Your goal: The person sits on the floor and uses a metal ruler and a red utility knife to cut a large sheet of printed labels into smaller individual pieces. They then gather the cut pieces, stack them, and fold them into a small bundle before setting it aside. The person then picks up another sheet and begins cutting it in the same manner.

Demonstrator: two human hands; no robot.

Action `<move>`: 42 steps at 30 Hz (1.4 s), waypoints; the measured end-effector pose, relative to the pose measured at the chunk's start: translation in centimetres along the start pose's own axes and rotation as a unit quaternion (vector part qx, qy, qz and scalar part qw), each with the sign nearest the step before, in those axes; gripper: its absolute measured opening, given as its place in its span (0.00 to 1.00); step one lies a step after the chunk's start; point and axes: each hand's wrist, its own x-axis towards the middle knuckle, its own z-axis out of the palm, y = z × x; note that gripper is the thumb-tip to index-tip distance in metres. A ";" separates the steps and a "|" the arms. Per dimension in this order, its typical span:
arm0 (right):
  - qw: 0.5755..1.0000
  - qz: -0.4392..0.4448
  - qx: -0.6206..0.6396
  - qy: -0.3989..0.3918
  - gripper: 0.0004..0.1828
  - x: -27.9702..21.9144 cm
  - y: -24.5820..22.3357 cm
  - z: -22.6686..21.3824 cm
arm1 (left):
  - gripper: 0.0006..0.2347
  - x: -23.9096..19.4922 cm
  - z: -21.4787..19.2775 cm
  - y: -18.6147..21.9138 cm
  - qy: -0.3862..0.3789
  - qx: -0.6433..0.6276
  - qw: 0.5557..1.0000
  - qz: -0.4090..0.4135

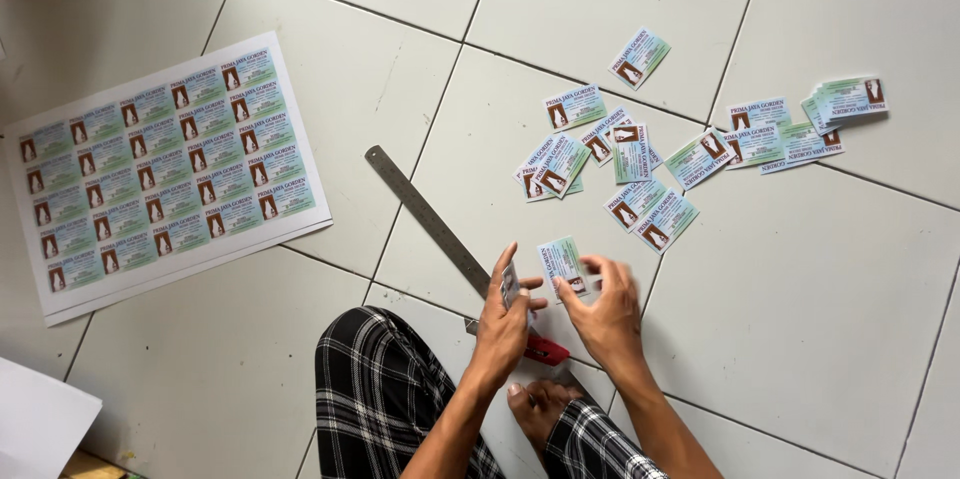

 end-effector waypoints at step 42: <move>0.992 0.040 -0.116 0.002 0.54 12.8 8.4 -8.2 | 0.19 1.6 0.1 0.4 -0.209 -0.170 0.950 -0.157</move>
